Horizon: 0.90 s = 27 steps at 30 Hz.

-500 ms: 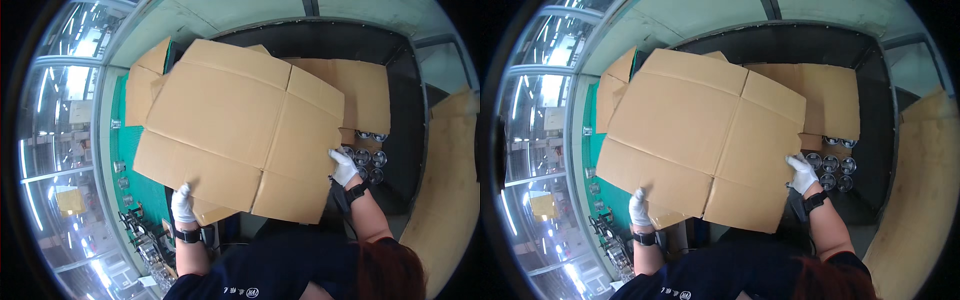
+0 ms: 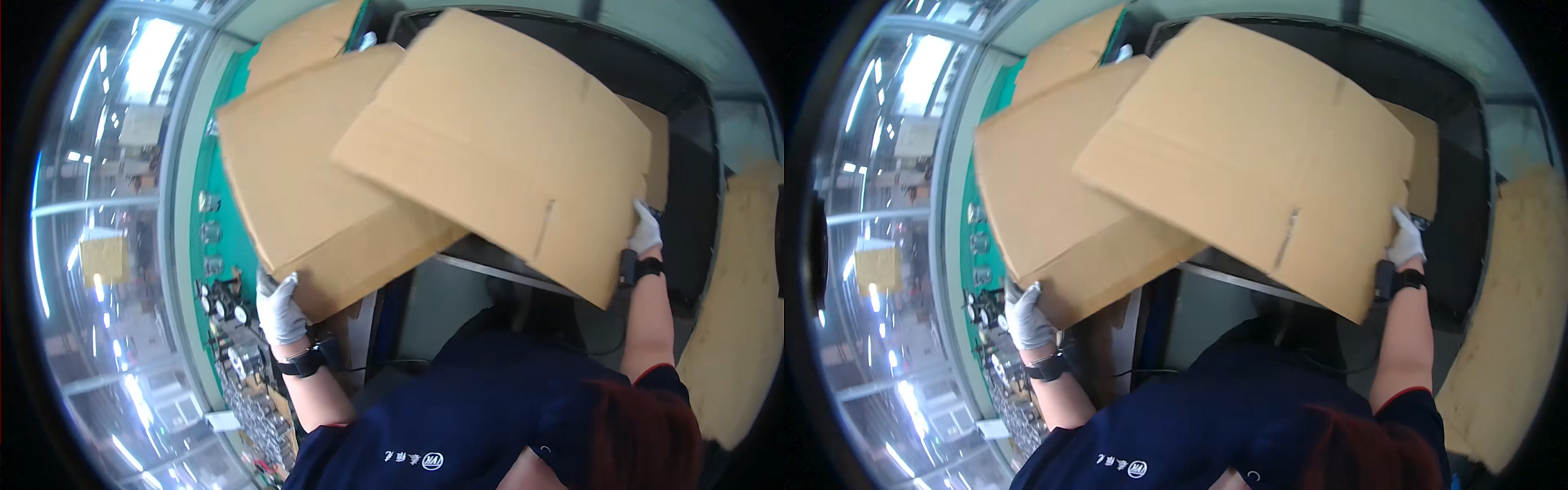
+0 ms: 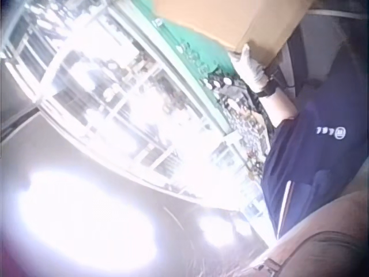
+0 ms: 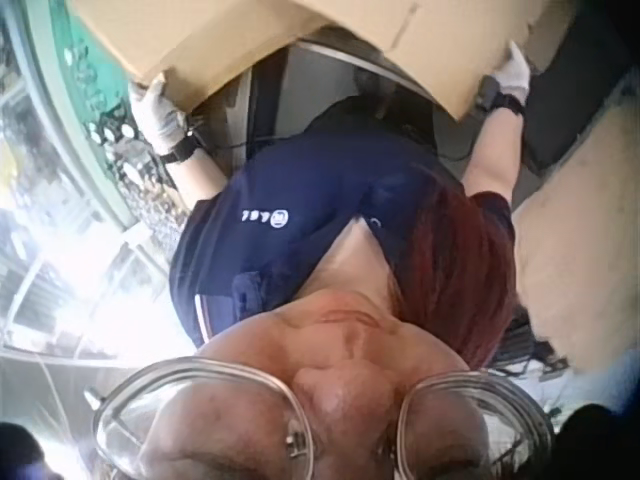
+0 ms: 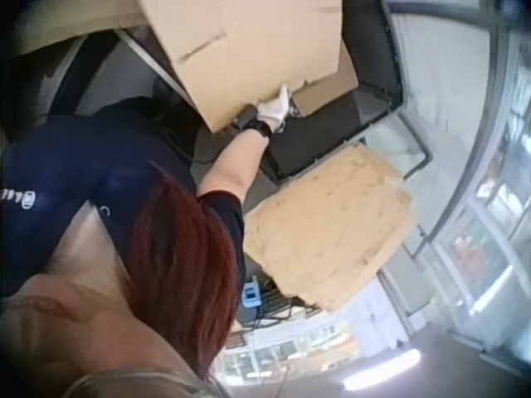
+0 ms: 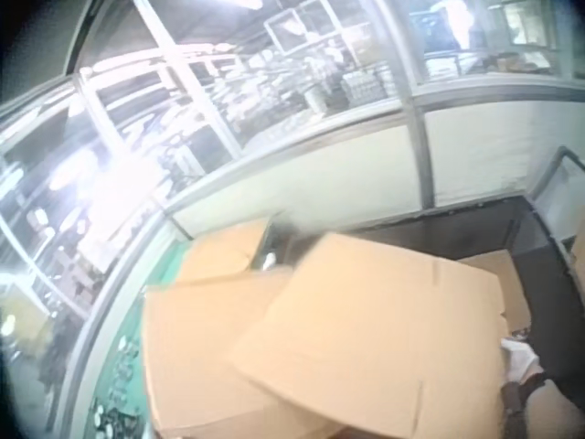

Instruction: The person prepares a workbench by arranging cardboard sheets. They then pick up cylindrical metal parts and place them onto a jig with vertical rods. The person secures the parts on the jig and continues to handle and arrange the metal components on the table.

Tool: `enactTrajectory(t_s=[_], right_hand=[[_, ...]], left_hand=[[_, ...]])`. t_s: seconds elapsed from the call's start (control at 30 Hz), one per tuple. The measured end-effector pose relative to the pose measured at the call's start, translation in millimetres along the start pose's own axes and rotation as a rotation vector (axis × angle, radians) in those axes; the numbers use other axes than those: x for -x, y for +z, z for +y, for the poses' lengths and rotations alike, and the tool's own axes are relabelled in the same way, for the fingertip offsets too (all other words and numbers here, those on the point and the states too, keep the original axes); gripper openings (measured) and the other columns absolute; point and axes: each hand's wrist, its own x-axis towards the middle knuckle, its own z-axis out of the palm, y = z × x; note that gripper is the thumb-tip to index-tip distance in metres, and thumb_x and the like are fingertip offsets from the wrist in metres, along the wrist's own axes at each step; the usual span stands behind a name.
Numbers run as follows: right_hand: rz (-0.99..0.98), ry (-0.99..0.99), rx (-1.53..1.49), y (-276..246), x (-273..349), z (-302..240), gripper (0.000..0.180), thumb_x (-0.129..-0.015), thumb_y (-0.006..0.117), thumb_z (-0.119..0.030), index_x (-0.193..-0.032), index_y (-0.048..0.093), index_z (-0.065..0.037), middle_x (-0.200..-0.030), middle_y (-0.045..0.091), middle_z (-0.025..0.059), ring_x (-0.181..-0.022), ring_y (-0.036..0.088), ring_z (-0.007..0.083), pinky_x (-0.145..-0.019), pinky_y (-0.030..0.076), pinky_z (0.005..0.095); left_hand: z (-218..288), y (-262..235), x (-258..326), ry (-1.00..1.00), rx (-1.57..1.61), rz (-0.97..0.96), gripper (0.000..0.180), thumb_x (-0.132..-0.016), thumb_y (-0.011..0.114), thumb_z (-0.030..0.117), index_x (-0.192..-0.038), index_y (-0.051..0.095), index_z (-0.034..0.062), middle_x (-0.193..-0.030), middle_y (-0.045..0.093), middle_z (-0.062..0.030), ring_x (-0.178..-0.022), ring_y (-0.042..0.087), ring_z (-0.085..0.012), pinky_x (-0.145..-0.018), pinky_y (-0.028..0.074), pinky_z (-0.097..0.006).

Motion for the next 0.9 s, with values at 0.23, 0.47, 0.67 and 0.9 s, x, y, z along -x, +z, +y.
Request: enactTrajectory(t_s=[0.23, 0.47, 0.67, 0.9], right_hand=[[-0.035, 0.687, -1.136, 52.6, -50.9, -13.4, 0.050, -0.089, 0.073, -0.006, -0.137, 0.058, -0.003, -0.133, 0.063, 0.0103, -0.126, 0.059, 0.0265, -0.105, 0.049, 0.0388], [-0.351, 0.707, -0.733, 176.9, -115.2, 111.7, 0.049, -0.091, 0.073, -0.017, -0.137, 0.057, -0.006, -0.128, 0.066, 0.0106, -0.114, 0.066, 0.0266, -0.097, 0.053, 0.0425], [-0.700, 0.543, 0.152, 265.6, -163.2, 104.9, 0.048, -0.088, 0.075, -0.021, -0.129, 0.063, 0.000, -0.121, 0.072, 0.0168, -0.113, 0.068, 0.0321, -0.094, 0.052, 0.0391], [-0.825, 0.491, 0.315, 274.1, -173.4, 169.0, 0.042, -0.085, 0.076, -0.019, -0.121, 0.068, 0.000, -0.114, 0.075, 0.0180, -0.106, 0.071, 0.0330, -0.093, 0.053, 0.0391]], left_hand=[[46.9, -56.3, -0.1, 0.240, -0.111, 0.401, 0.069, -0.085, 0.064, -0.005, -0.150, 0.041, -0.0003, -0.139, 0.057, -0.0160, -0.122, 0.058, -0.0285, -0.108, 0.045, -0.041], [42.2, -26.6, -6.8, 0.180, -0.159, 0.573, 0.053, -0.100, 0.057, 0.006, -0.151, 0.041, 0.0052, -0.141, 0.056, -0.0180, -0.123, 0.058, -0.0280, -0.106, 0.048, -0.044], [42.8, -51.6, 32.7, 0.190, -0.803, 0.599, 0.037, -0.103, 0.056, 0.011, -0.139, 0.057, 0.0028, -0.139, 0.059, -0.0173, -0.126, 0.057, -0.0269, -0.109, 0.045, -0.044], [69.8, -13.2, 32.6, 0.110, -0.575, 0.692, 0.033, -0.103, 0.057, 0.011, -0.132, 0.064, -0.0027, -0.134, 0.063, -0.0186, -0.117, 0.062, -0.0279, -0.102, 0.053, -0.042]])
